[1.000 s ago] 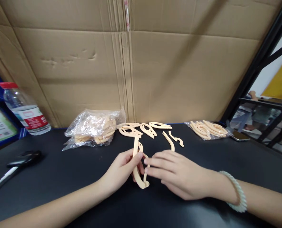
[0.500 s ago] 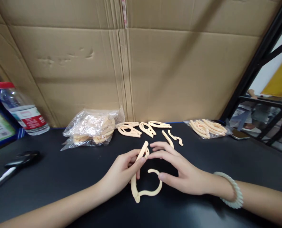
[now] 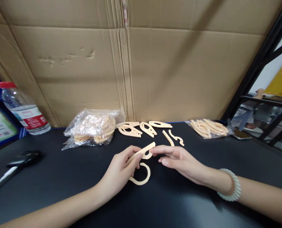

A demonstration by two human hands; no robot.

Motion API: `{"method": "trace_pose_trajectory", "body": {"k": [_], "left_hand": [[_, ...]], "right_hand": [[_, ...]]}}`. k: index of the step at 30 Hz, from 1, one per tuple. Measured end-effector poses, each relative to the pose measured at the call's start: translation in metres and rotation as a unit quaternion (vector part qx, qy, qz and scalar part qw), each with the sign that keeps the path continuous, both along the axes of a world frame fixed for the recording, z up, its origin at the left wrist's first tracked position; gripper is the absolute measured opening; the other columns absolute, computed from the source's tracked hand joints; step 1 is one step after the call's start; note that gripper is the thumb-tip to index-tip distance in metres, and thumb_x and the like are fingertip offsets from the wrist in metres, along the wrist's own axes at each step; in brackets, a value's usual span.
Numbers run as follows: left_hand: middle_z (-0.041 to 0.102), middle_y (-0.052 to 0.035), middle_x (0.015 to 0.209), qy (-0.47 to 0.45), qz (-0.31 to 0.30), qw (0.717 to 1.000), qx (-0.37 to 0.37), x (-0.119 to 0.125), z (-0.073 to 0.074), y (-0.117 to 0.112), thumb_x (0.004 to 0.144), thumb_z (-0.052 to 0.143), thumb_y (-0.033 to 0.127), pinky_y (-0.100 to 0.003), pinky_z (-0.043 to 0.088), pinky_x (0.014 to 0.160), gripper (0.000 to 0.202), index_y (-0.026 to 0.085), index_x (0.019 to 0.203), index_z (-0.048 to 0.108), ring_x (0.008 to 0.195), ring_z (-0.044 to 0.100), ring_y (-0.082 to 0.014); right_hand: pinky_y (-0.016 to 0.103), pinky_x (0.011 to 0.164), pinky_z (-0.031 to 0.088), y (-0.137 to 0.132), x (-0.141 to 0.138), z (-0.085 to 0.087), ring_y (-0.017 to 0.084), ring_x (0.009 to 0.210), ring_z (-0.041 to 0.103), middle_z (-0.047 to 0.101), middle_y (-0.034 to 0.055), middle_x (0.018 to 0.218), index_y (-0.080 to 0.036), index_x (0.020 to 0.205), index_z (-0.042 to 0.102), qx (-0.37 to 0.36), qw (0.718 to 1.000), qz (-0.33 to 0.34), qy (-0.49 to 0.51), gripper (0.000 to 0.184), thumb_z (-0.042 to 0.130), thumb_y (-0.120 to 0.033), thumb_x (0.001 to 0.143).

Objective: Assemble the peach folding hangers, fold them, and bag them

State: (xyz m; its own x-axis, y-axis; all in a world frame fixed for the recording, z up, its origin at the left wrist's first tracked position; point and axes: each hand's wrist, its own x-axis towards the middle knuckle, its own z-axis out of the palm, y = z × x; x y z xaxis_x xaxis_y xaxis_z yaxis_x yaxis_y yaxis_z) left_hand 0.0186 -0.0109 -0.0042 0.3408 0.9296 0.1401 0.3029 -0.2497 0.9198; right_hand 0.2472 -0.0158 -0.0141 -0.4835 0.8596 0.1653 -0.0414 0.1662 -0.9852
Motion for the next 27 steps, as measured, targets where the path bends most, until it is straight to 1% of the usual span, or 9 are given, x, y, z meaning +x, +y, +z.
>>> {"method": "trace_pose_trajectory", "body": {"k": [6, 10, 13, 17, 19, 21, 23, 25, 27], "left_hand": [[0.059, 0.0008, 0.067, -0.018, 0.006, 1.0, 0.023, -0.0005, 0.0007, 0.0015, 0.091, 0.054, 0.044, -0.022, 0.044, 0.051, 0.027, 0.018, 0.093, 0.062, 0.053, 0.053, -0.0124], [0.059, 0.0003, 0.071, -0.016, 0.012, 1.0, 0.024, 0.0005, 0.0026, 0.0005, 0.09, 0.054, 0.043, -0.022, 0.045, 0.05, 0.026, 0.018, 0.095, 0.059, 0.056, 0.058, -0.0141], [0.058, 0.0007, 0.068, -0.018, 0.013, 1.0, 0.017, 0.0009, 0.0023, 0.0, 0.09, 0.054, 0.043, -0.021, 0.044, 0.047, 0.027, 0.018, 0.098, 0.058, 0.055, 0.056, -0.0135], [0.056, 0.003, 0.064, -0.024, 0.007, 1.0, 0.015, 0.0007, -0.0008, 0.0015, 0.09, 0.053, 0.045, -0.021, 0.043, 0.045, 0.028, 0.019, 0.099, 0.056, 0.047, 0.051, -0.0111], [0.055, 0.0037, 0.063, -0.022, 0.008, 1.0, 0.014, 0.0003, -0.0021, 0.0022, 0.09, 0.053, 0.046, -0.02, 0.042, 0.043, 0.028, 0.019, 0.1, 0.055, 0.046, 0.049, -0.0105], [0.055, 0.004, 0.063, -0.02, 0.012, 1.0, 0.013, -0.0002, -0.0026, 0.0024, 0.09, 0.053, 0.046, -0.02, 0.042, 0.043, 0.028, 0.019, 0.101, 0.055, 0.046, 0.048, -0.0105], [0.055, 0.0036, 0.063, -0.018, 0.016, 1.0, 0.016, -0.0005, -0.0024, 0.0022, 0.09, 0.053, 0.044, -0.02, 0.043, 0.044, 0.029, 0.019, 0.104, 0.055, 0.05, 0.051, -0.012], [0.056, 0.0028, 0.064, -0.014, 0.018, 1.0, 0.02, -0.0005, -0.0025, 0.0025, 0.091, 0.052, 0.042, -0.021, 0.045, 0.047, 0.028, 0.019, 0.108, 0.055, 0.055, 0.055, -0.0138], [0.058, 0.0019, 0.068, -0.008, 0.014, 1.0, 0.021, 0.0001, -0.0034, 0.0035, 0.091, 0.052, 0.04, -0.022, 0.047, 0.049, 0.028, 0.019, 0.109, 0.054, 0.056, 0.057, -0.0139]], "right_hand": [[0.046, 0.112, 0.034, 0.0025, -0.0014, -0.0021, 0.023, 0.123, 0.055, 0.066, 0.0074, 0.125, -0.024, 0.114, 0.069, -0.028, 0.996, -0.029, 0.074, 0.036, 0.075, -0.03, 0.079], [0.049, 0.109, 0.038, 0.0029, -0.0034, -0.0004, 0.025, 0.114, 0.062, 0.071, 0.009, 0.115, -0.022, 0.112, 0.07, -0.053, 0.99, -0.057, 0.116, 0.037, 0.077, -0.031, 0.077], [0.05, 0.107, 0.04, 0.002, -0.0041, 0.0012, 0.025, 0.112, 0.062, 0.07, 0.0092, 0.115, -0.022, 0.114, 0.068, -0.055, 0.987, -0.074, 0.129, 0.04, 0.077, -0.032, 0.076], [0.05, 0.107, 0.04, 0.0012, -0.0035, 0.0027, 0.025, 0.118, 0.06, 0.068, 0.0086, 0.118, -0.024, 0.122, 0.064, -0.055, 0.984, -0.075, 0.152, 0.046, 0.075, -0.033, 0.078], [0.049, 0.105, 0.042, 0.0014, -0.0025, 0.0032, 0.026, 0.118, 0.059, 0.066, 0.0083, 0.122, -0.025, 0.124, 0.062, -0.059, 0.983, -0.08, 0.157, 0.047, 0.074, -0.032, 0.079], [0.044, 0.098, 0.047, 0.0019, -0.0013, 0.0031, 0.023, 0.11, 0.064, 0.068, 0.0081, 0.116, -0.025, 0.127, 0.06, -0.067, 0.983, -0.09, 0.142, 0.049, 0.073, -0.032, 0.08], [0.035, 0.084, 0.051, 0.0029, -0.0004, 0.0023, 0.017, 0.087, 0.067, 0.072, 0.006, 0.095, -0.023, 0.13, 0.058, -0.082, 0.984, -0.103, 0.116, 0.052, 0.072, -0.033, 0.081], [0.027, 0.068, 0.049, 0.0046, -0.0002, 0.0007, 0.011, 0.065, 0.06, 0.068, 0.001, 0.072, -0.019, 0.128, 0.059, -0.1, 0.983, -0.12, 0.099, 0.051, 0.072, -0.034, 0.081], [0.023, 0.056, 0.043, 0.007, -0.001, -0.0014, 0.008, 0.056, 0.053, 0.064, -0.0014, 0.065, -0.017, 0.12, 0.062, -0.113, 0.98, -0.134, 0.098, 0.046, 0.074, -0.035, 0.08]]}}
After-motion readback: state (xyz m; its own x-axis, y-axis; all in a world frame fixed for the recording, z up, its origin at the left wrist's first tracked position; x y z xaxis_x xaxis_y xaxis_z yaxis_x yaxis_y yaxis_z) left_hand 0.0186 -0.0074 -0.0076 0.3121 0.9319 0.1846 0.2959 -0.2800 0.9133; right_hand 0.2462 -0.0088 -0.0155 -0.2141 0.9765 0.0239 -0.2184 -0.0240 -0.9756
